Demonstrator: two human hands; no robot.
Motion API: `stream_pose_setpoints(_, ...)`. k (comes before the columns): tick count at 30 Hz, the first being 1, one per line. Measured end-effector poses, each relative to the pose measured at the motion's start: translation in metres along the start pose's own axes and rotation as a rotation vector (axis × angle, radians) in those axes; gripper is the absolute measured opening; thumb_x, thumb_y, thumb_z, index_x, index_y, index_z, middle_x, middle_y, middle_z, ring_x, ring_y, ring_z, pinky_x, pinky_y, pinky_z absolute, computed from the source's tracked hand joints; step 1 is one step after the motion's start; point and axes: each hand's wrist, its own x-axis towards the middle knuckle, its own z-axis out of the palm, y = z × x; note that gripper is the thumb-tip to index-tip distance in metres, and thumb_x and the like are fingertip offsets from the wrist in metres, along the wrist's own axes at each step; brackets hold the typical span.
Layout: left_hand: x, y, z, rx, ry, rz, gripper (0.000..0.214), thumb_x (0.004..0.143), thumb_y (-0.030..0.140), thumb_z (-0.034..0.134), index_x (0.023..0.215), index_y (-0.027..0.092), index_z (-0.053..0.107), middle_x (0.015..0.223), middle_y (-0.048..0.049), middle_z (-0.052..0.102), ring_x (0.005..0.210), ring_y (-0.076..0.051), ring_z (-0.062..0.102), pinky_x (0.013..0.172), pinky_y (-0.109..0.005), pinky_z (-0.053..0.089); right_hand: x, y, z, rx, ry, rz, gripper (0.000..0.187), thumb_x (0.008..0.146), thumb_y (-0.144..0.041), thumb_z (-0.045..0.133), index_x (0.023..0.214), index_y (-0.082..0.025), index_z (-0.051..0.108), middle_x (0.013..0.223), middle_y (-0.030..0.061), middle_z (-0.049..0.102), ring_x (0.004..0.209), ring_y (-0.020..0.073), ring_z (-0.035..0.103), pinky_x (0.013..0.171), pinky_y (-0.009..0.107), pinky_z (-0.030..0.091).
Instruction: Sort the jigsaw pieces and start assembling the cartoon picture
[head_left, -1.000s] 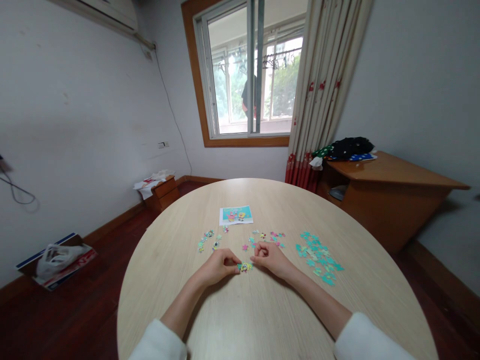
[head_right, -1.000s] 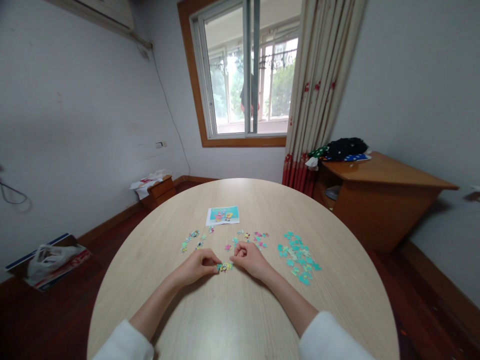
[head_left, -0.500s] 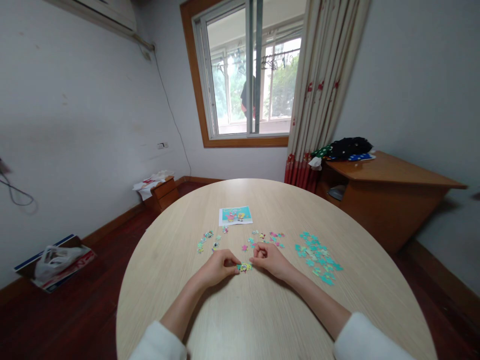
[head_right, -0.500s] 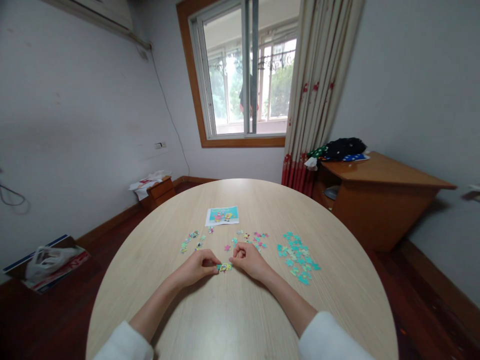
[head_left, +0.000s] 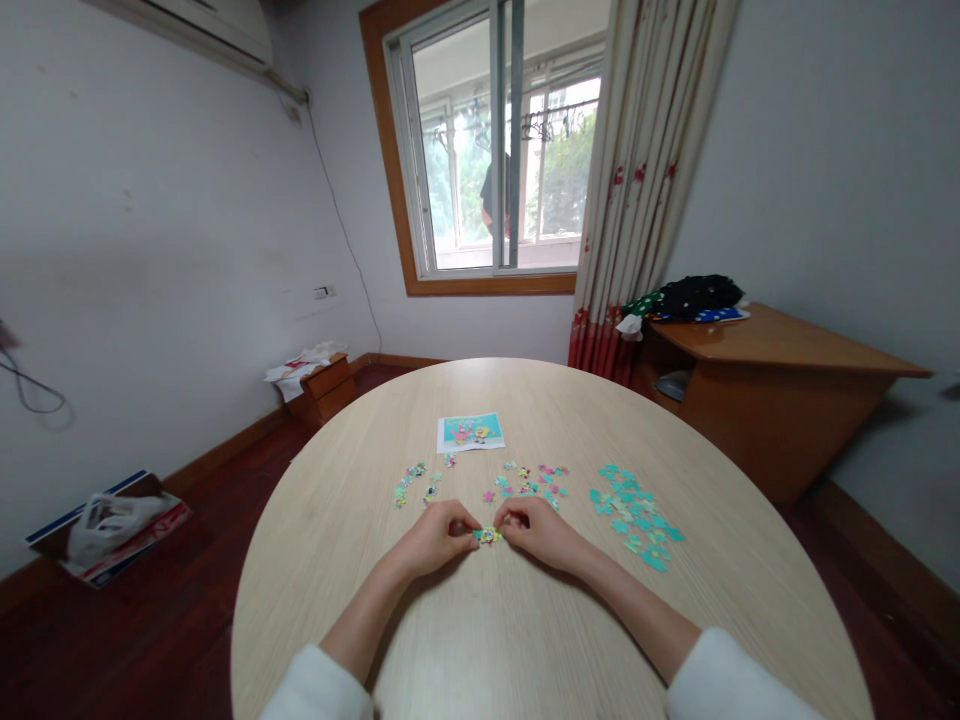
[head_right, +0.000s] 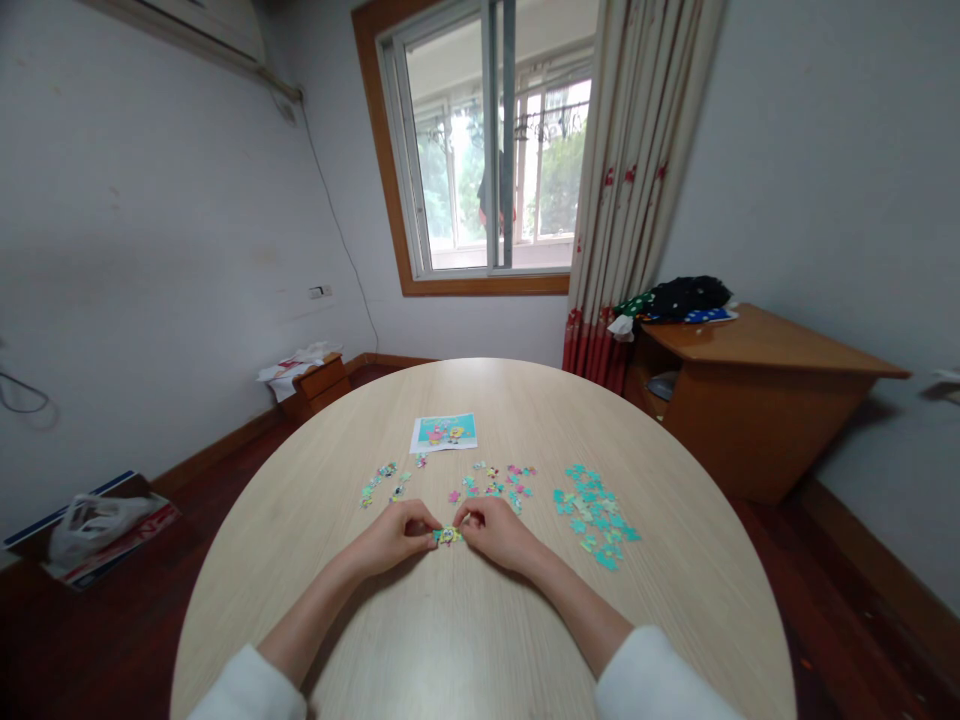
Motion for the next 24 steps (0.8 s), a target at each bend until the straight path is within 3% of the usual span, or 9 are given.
stream_pose_setpoints(9,-0.0012,0.0026,-0.0001,0.031,0.023,0.043,0.017,0.069,0.021,0.058,0.078,0.014,0.071,0.075,-0.0029,0.062,0.066,-0.012,0.049,0.063,-0.022,0.037,-0.0020,-0.0056,0.0015,-0.189,-0.006,-0.058,0.022,0.068,-0.013,0.055,0.079,-0.017,0.073,0.053,-0.0030,0.050,0.051,0.0093,0.039,0.052,0.021,0.028)
stream_pose_setpoints(24,-0.0003,0.0049,0.0014,0.063,0.048,0.058,0.014,0.068,0.017,0.057,0.076,0.015,0.068,0.071,-0.0023,0.059,0.067,-0.013,0.049,0.064,-0.024,0.038,-0.0011,-0.0019,0.0018,-0.244,-0.025,-0.117,0.024,0.070,-0.015,0.054,0.083,-0.017,0.074,0.057,-0.0012,0.054,0.054,0.0097,0.041,0.053,0.020,0.029)
